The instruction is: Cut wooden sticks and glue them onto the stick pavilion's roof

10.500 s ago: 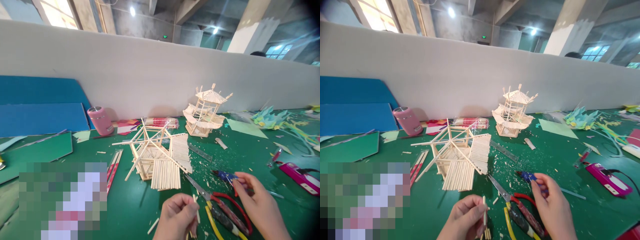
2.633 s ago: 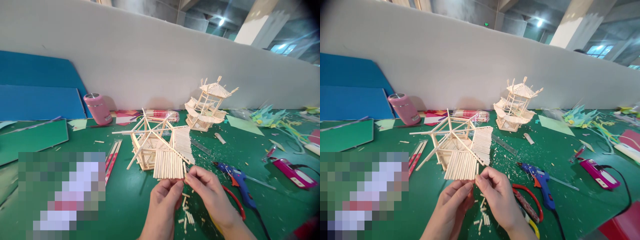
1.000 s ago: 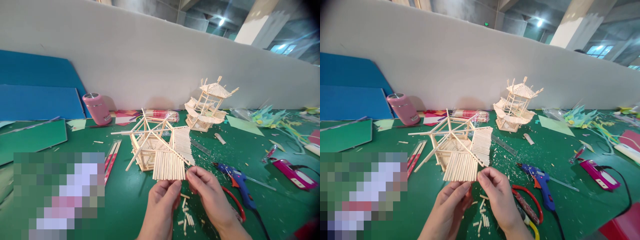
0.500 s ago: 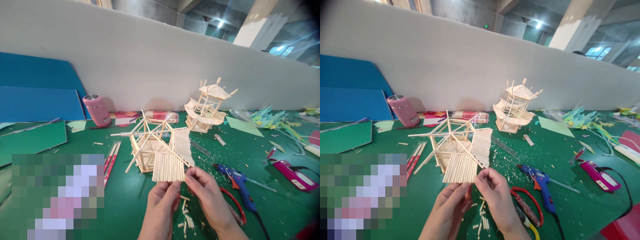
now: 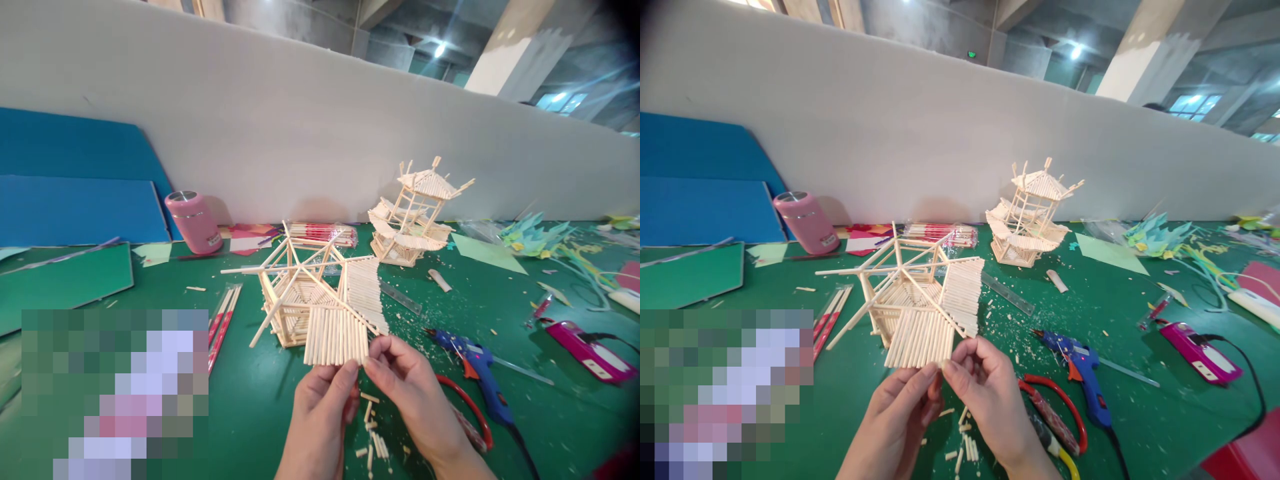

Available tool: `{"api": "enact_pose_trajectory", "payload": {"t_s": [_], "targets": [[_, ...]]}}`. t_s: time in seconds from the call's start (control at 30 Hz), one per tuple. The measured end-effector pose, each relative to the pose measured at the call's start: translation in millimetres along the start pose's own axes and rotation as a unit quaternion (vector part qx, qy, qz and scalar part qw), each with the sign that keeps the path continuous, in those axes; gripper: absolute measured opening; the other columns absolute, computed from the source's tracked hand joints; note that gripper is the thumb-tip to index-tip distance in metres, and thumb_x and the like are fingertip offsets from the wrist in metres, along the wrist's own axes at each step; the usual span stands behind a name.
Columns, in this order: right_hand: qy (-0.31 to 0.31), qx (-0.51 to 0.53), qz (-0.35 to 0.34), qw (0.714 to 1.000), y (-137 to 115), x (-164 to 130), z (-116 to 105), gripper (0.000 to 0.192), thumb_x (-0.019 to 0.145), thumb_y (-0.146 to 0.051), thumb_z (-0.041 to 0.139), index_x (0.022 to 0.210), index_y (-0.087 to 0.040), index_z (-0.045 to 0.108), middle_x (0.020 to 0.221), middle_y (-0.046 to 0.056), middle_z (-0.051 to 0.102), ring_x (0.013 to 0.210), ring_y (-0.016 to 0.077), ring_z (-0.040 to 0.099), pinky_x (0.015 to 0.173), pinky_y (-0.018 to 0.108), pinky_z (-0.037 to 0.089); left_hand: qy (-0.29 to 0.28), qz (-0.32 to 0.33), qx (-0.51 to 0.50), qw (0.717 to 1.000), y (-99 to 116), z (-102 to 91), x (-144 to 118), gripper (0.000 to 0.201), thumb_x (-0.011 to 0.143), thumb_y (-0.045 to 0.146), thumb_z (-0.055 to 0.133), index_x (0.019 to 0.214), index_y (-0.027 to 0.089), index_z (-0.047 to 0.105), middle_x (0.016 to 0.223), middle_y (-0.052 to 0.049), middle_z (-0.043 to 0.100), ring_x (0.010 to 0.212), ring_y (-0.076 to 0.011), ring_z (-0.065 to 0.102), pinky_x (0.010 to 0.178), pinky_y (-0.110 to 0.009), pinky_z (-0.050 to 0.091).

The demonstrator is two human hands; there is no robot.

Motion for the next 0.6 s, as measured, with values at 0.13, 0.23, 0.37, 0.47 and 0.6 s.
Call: {"api": "enact_pose_trajectory", "payload": {"t_s": [0.13,0.23,0.37,0.47,0.6], "targets": [[-0.004,0.002,-0.001,1.000,-0.3,-0.4,-0.1,0.019,0.078,-0.034,0.063,0.070,-0.020,0.053,0.061,-0.006,0.048,0.058,0.0079,0.039,0.053,0.020,0.032,0.001,0.002,-0.001,1.000,-0.5,-1.0,1.2,0.033,0.057,0.038,0.076,0.048,0.014,0.055,0.046,0.004,0.047,0.047,-0.0078,0.034,0.048,-0.021,0.027],[-0.017,0.025,0.001,1.000,-0.1,-1.1,1.2,0.017,0.078,-0.033,0.063,0.072,-0.020,0.053,0.063,-0.005,0.050,0.059,0.0081,0.043,0.055,0.020,0.034,-0.006,0.003,0.003,1.000,-0.5,-0.5,1.0,0.033,0.058,0.039,0.075,0.048,0.014,0.055,0.046,0.004,0.047,0.046,-0.0077,0.033,0.048,-0.021,0.027],[-0.022,0.074,-0.003,0.997,0.5,-1.3,1.4,0.018,0.079,-0.036,0.060,0.077,-0.019,0.056,0.064,-0.005,0.046,0.059,0.0077,0.038,0.054,0.020,0.032,-0.005,0.007,0.011,1.000,0.5,-1.7,0.6,0.031,0.060,0.037,0.074,0.051,0.014,0.056,0.048,0.003,0.048,0.047,-0.0078,0.034,0.049,-0.021,0.028],[-0.012,0.089,0.000,0.996,2.7,0.1,0.9,0.017,0.083,-0.034,0.057,0.076,-0.018,0.057,0.062,-0.006,0.042,0.057,0.0073,0.034,0.053,0.020,0.031,-0.006,0.006,0.018,1.000,0.6,-2.0,1.1,0.030,0.061,0.037,0.073,0.051,0.013,0.056,0.048,0.003,0.049,0.047,-0.0078,0.034,0.048,-0.021,0.028],[0.007,0.118,0.018,0.993,6.5,2.9,2.1,0.014,0.081,-0.031,0.060,0.075,-0.018,0.057,0.063,-0.005,0.046,0.057,0.0072,0.035,0.053,0.020,0.031,-0.005,0.000,0.018,1.000,0.0,-2.2,0.4,0.031,0.061,0.037,0.073,0.051,0.013,0.056,0.048,0.003,0.048,0.047,-0.0078,0.034,0.048,-0.021,0.028]]}}
Point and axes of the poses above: each hand's wrist, its own x-axis towards the middle knuckle, its own z-axis out of the palm, y = z × x, the point moved 5 cm from there along x, towards the middle knuckle
